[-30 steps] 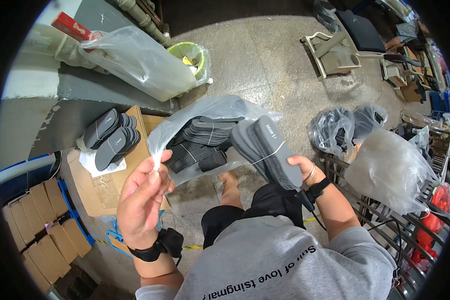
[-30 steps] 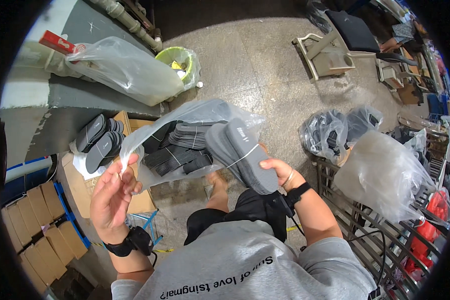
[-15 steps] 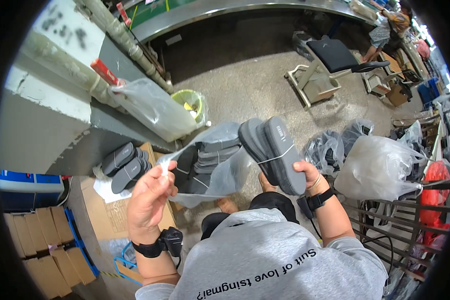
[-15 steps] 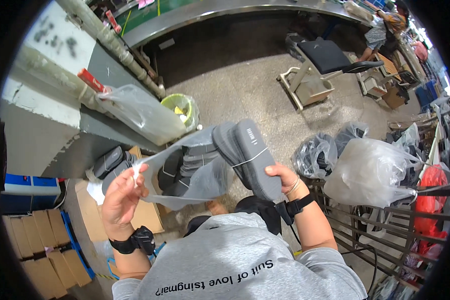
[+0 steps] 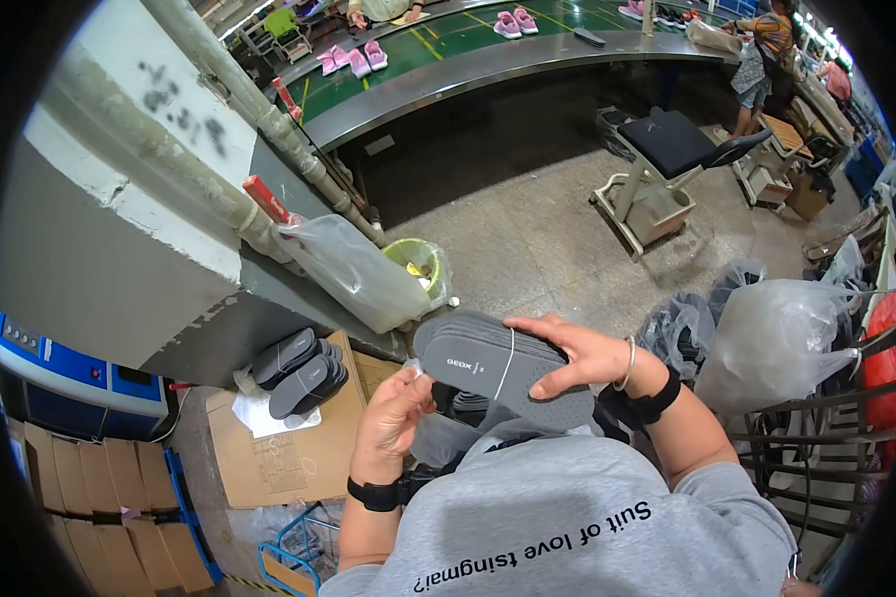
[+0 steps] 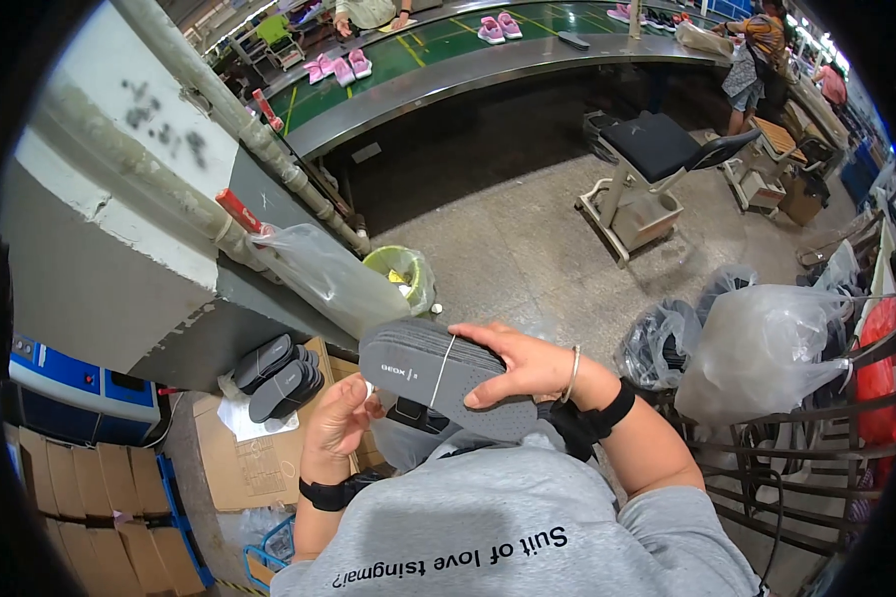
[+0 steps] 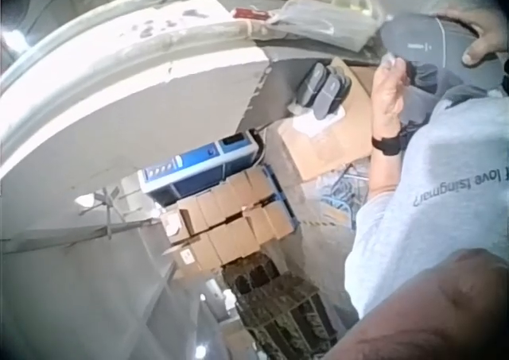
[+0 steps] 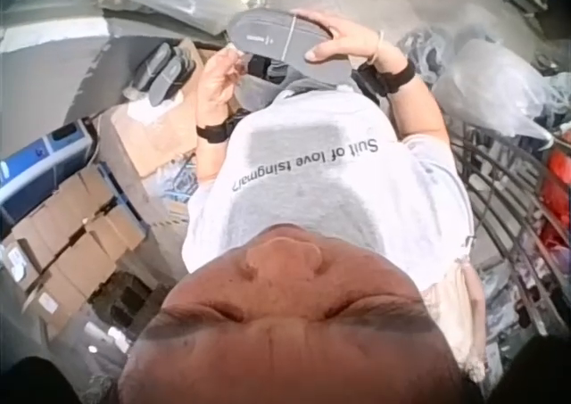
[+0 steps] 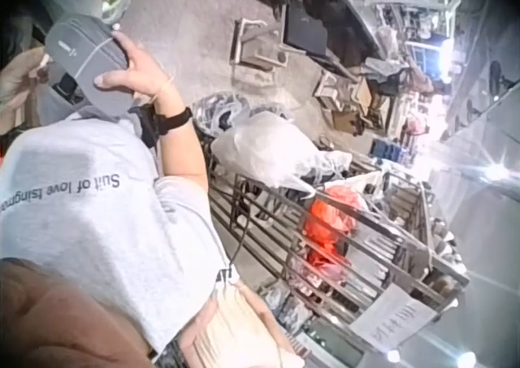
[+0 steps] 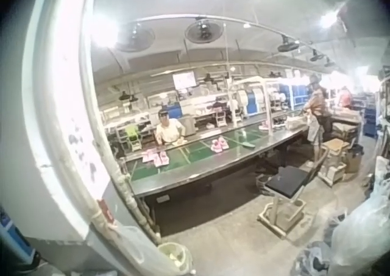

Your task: Organize and bag shoe insoles in a manufacturing facility.

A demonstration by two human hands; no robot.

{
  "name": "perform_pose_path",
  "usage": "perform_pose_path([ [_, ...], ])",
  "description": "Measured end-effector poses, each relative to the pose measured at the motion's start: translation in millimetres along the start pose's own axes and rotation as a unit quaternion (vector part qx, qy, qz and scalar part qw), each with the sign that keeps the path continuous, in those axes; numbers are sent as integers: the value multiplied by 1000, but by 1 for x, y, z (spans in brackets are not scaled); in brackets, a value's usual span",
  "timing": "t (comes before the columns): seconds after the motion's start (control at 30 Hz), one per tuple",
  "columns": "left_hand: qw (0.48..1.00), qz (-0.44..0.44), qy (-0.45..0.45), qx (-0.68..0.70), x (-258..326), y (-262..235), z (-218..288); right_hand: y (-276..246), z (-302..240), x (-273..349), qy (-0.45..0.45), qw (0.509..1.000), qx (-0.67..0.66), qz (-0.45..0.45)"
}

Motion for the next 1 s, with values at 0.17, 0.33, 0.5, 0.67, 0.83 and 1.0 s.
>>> perform_pose_path([
  [0.17, 1000, 17, 17, 0, 3, -3, -1, -3, 7, -10, 47, 971, -205, -112],
  [0.33, 999, 40, 10, -23, 1, 0, -4, -12, 11, -19, 32, 972, -139, -189],
  [0.5, 998, 27, -7, -56, -1, 8, -8, -28, 26, -38, 115, 935, -146, -301],
  [0.67, 997, -2, -43, -60, -4, -4, -20, -33, 23, -52, 165, 917, -99, -350],
  [0.83, 997, 5, -62, -50, 2, 7, -20, -31, 21, -64, 162, 904, -65, -390],
  [1.0, 993, -13, -114, -36, 3, 3, -31, -29, 23, -72, 182, 890, -50, -416],
])
Point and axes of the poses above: each hand's wrist, its own x-axis away from the middle knuckle, its own y-axis out of the palm, z = x × y, the point moved 4 cm from there along -x, towards the middle knuckle, and after that the axes turned 8 degrees about -y, right-handed, at the moved point
